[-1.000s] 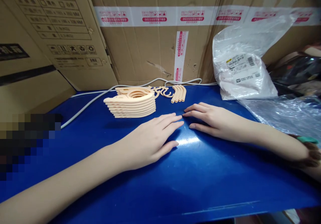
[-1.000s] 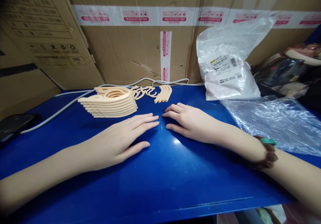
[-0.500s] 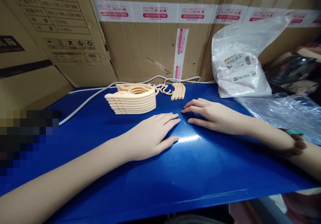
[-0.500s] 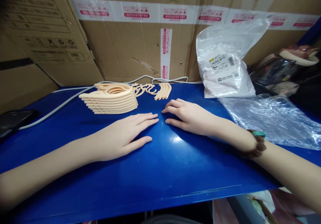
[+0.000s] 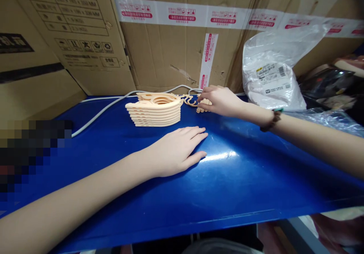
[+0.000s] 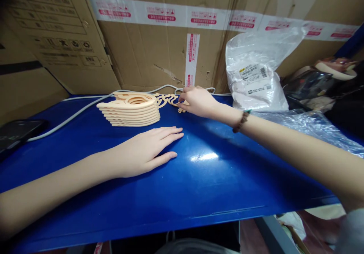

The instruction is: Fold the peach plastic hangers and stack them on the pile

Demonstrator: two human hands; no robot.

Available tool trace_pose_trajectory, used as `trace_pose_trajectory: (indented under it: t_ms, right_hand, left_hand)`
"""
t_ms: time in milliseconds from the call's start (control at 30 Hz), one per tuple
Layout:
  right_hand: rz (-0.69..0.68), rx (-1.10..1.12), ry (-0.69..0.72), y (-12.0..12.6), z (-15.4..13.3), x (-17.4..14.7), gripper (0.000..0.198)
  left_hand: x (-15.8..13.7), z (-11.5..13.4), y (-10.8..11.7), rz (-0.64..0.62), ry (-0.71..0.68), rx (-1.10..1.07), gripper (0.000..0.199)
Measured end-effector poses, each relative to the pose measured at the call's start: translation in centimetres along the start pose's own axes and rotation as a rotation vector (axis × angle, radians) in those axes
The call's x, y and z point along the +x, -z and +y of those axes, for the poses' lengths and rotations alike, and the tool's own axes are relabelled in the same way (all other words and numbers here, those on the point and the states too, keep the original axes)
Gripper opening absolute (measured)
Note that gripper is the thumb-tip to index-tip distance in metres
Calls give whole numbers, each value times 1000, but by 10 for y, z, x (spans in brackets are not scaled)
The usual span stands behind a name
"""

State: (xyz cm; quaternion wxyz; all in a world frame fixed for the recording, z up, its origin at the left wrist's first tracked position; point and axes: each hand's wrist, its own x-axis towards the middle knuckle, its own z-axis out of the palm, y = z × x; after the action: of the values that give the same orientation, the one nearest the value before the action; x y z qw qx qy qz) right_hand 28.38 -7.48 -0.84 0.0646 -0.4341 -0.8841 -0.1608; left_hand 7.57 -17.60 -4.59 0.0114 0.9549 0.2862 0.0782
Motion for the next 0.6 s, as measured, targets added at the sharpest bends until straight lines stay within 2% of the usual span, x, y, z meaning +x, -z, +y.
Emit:
trace_pose_trajectory:
  t_ms: [167,400,600]
  right_hand:
    - [-72,-28,-85,-17,-9,32,39]
    - [-73,6,-293,-19,-18,47,30]
    - [-79,96,-292,-22,-16,47,25]
  left_hand:
    - [-3,-1,0,-4,-9,10,54]
    - [-6,-2,-1,-10,8,19,54]
    - [-6,-3,-2,10,-5,13,54]
